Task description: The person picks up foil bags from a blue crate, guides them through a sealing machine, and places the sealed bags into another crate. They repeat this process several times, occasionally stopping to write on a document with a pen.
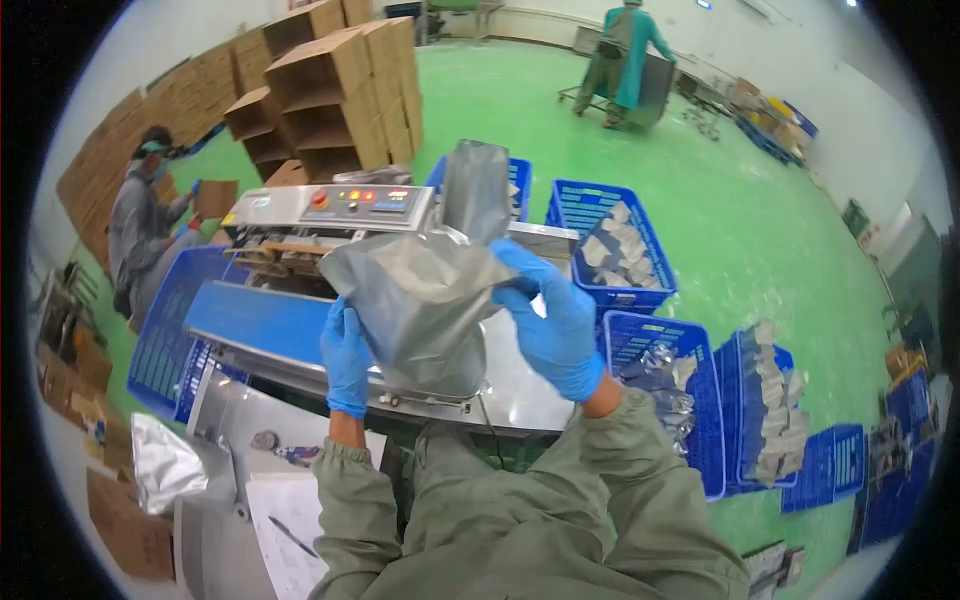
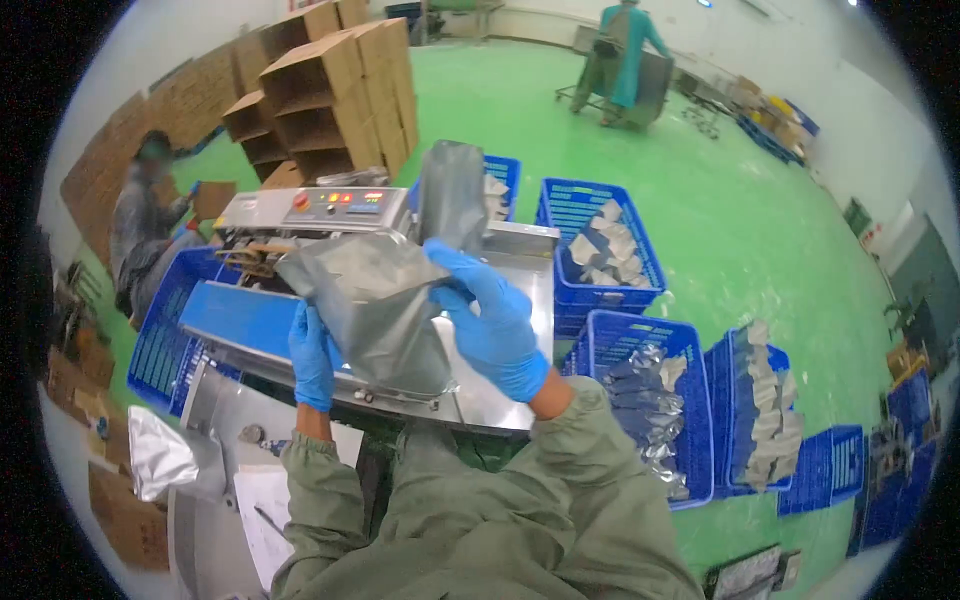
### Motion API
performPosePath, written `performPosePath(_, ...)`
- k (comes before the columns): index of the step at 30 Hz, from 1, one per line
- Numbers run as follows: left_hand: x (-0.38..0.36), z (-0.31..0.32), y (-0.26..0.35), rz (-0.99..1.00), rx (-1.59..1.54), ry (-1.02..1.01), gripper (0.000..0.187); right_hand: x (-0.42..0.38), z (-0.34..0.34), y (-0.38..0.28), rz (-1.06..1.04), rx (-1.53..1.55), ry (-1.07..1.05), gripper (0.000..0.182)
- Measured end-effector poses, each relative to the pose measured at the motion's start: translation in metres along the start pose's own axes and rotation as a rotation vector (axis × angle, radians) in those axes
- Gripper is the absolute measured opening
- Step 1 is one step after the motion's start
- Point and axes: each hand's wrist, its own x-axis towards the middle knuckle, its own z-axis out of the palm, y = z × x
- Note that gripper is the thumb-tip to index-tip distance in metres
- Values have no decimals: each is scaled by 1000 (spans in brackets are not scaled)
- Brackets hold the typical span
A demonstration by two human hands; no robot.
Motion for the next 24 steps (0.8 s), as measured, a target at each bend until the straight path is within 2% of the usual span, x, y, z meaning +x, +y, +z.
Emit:
performPosePath(1,0,8,0,-7,-5,-23,33,-8,5,-4,186,251,138,27)
performPosePath(4,5,24,15,80,-107,-73,30,-30,21,10,272,148,117,19)
performPosePath(6,8,26,26,45,-66,-98,24,-35,27,19,240,66,46,14)
performPosePath(7,9,34,32,102,-46,-51,19,-37,31,22,204,-11,-30,10)
performPosePath(9,15,32,27,87,-40,-41,19,-39,36,36,210,8,-10,8)
performPosePath(10,19,28,25,84,-51,-40,20,-40,39,39,200,12,19,8)
performPosePath(12,29,32,25,83,39,103,23,-42,34,45,337,17,8,9)
performPosePath(16,46,37,4,109,15,49,27,-55,34,69,542,271,187,13)
performPosePath(19,58,44,-24,-11,60,-39,33,-65,31,86,677,351,253,15)
performPosePath(20,61,45,-31,10,165,-44,39,-68,29,91,677,355,240,15)
performPosePath(22,61,41,-42,13,440,-55,40,-81,25,111,812,389,232,16)
performPosePath(24,60,28,-73,-15,515,-48,39,-94,28,123,850,372,216,18)
